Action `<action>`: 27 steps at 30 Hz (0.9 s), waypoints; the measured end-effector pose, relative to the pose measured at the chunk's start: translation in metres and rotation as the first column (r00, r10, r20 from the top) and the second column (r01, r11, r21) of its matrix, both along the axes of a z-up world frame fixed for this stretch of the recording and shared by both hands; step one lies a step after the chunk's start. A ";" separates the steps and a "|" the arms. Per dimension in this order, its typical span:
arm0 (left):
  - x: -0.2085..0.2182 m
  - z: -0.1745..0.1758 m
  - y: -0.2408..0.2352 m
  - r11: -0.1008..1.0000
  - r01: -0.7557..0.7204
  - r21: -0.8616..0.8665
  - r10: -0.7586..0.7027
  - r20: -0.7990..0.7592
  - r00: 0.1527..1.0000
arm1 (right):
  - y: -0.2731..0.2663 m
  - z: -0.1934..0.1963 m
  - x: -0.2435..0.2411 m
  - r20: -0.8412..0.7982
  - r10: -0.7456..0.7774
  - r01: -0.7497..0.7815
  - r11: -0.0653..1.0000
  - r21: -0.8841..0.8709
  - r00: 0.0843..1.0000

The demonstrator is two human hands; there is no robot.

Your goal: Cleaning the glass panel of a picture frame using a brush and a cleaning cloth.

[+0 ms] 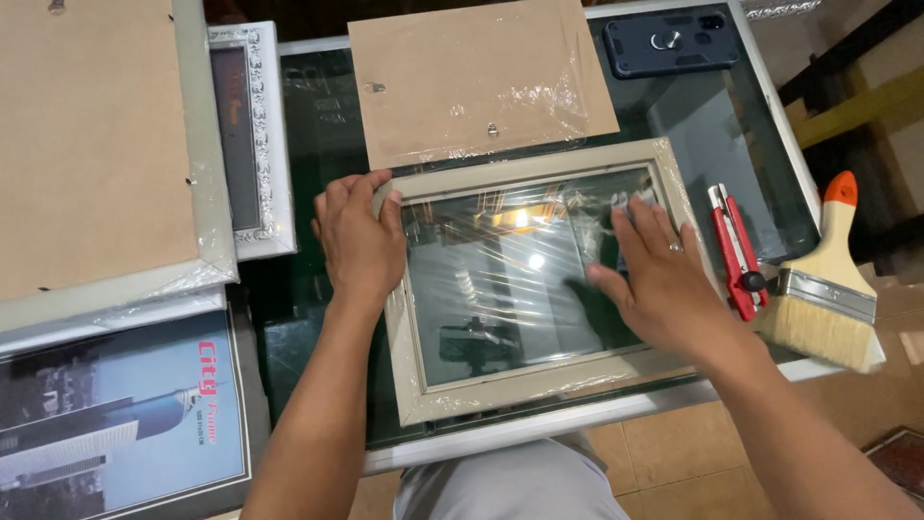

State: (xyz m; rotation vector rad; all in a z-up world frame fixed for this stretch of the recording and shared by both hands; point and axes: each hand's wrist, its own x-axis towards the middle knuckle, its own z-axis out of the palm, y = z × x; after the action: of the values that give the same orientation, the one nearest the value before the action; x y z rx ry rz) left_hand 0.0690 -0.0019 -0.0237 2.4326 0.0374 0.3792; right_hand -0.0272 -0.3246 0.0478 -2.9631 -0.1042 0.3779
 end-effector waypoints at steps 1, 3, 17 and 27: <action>0.001 0.000 -0.001 1.000 0.000 -0.001 0.000 -0.002 1.000 | -0.002 0.000 -0.010 -0.002 0.000 0.000 1.000 -0.001 1.000; 0.000 -0.001 0.000 1.000 0.000 -0.010 0.000 0.005 1.000 | -0.004 0.000 -0.029 -0.090 0.018 -0.010 0.996 0.086 0.996; 0.001 -0.006 0.004 0.998 0.060 -0.020 -0.058 0.081 0.995 | 0.077 -0.022 0.013 0.105 0.242 -0.252 0.964 0.091 0.965; 0.005 -0.011 0.005 0.999 0.042 -0.003 -0.041 0.054 0.998 | 0.123 -0.043 0.069 0.341 0.660 -0.737 0.647 0.193 0.669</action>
State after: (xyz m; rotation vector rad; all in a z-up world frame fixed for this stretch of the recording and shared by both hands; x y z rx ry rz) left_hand 0.0739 0.0035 -0.0352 2.4134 -0.0359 0.4257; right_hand 0.0414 -0.2014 0.0047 -2.4924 -1.2611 0.0518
